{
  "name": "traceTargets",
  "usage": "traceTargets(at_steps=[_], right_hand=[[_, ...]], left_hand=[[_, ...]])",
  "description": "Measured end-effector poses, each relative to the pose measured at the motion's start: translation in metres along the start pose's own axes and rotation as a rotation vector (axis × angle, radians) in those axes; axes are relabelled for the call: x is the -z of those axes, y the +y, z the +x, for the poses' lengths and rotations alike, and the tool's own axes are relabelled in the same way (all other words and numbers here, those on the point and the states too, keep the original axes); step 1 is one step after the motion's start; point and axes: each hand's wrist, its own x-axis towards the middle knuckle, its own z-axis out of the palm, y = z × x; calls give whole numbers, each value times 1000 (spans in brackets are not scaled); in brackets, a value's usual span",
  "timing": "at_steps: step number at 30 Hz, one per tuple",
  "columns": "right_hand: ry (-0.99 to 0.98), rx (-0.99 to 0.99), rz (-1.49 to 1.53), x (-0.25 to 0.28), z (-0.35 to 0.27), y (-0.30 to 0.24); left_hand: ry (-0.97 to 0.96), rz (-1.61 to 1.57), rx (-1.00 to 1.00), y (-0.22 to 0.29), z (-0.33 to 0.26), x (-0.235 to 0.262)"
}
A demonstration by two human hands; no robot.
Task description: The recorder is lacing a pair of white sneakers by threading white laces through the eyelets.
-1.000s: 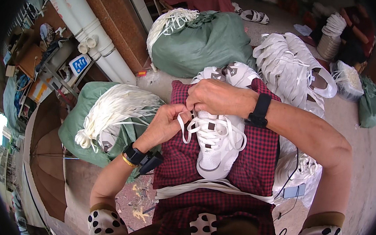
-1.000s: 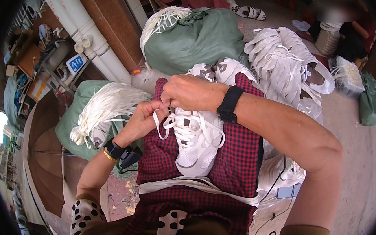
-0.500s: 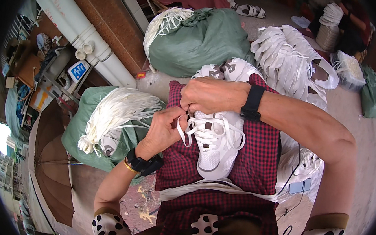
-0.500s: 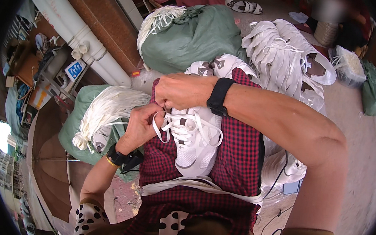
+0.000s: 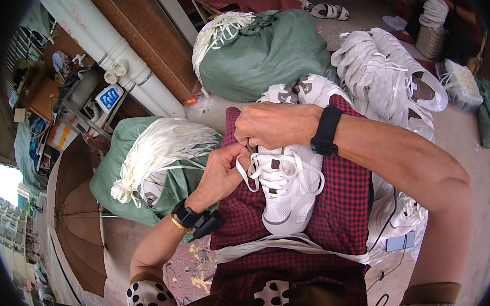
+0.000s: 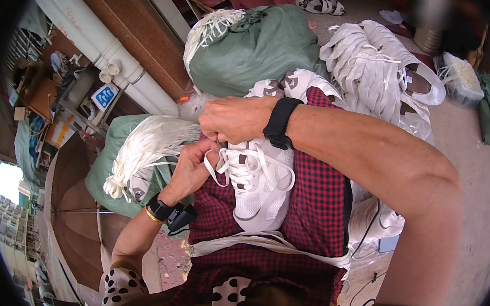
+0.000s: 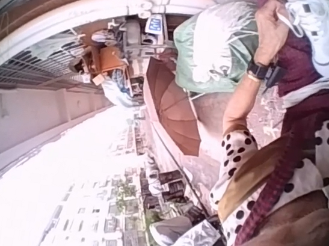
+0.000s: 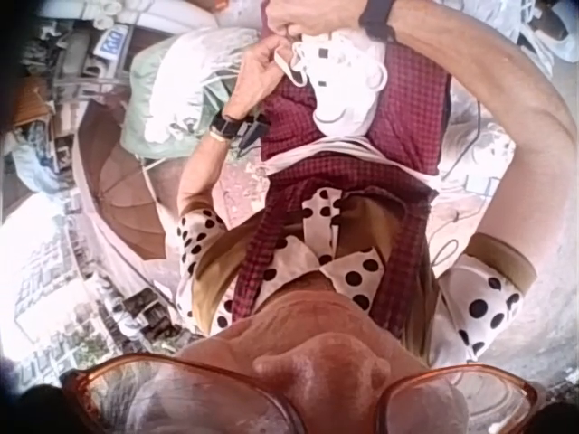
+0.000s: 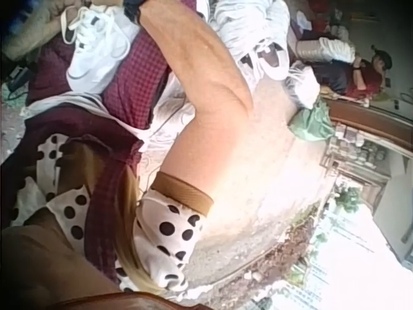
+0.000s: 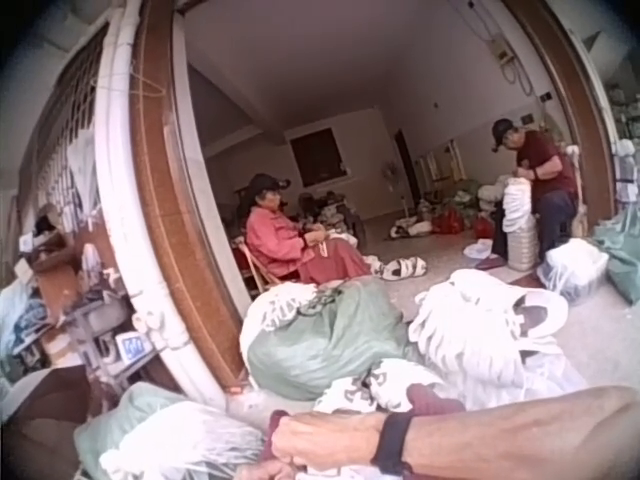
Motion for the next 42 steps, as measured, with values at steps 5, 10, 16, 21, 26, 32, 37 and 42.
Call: traceTargets(at_steps=[5, 10, 16, 21, 26, 32, 37, 42], right_hand=[[-27, -90, 127, 3, 1, 0], [-60, -182, 199, 5, 3, 1], [-28, -207, 274, 11, -1, 0], [-43, -231, 262, 11, -6, -3], [46, -253, 258, 2, -17, -4], [63, -349, 306, -7, -16, -13], [86, -399, 287, -4, -23, -23], [162, -452, 300, -2, -31, -37]], left_hand=[[-37, 90, 31, 6, 1, 4], [39, 83, 23, 4, 1, -4], [63, -290, 202, -2, -2, -12], [42, -556, 338, -3, -2, -15], [134, -282, 67, -8, 1, -29], [-4, -584, 365, -10, 3, -12], [125, 273, -208, -2, 4, -9], [198, 387, -374, 11, 5, 1]])
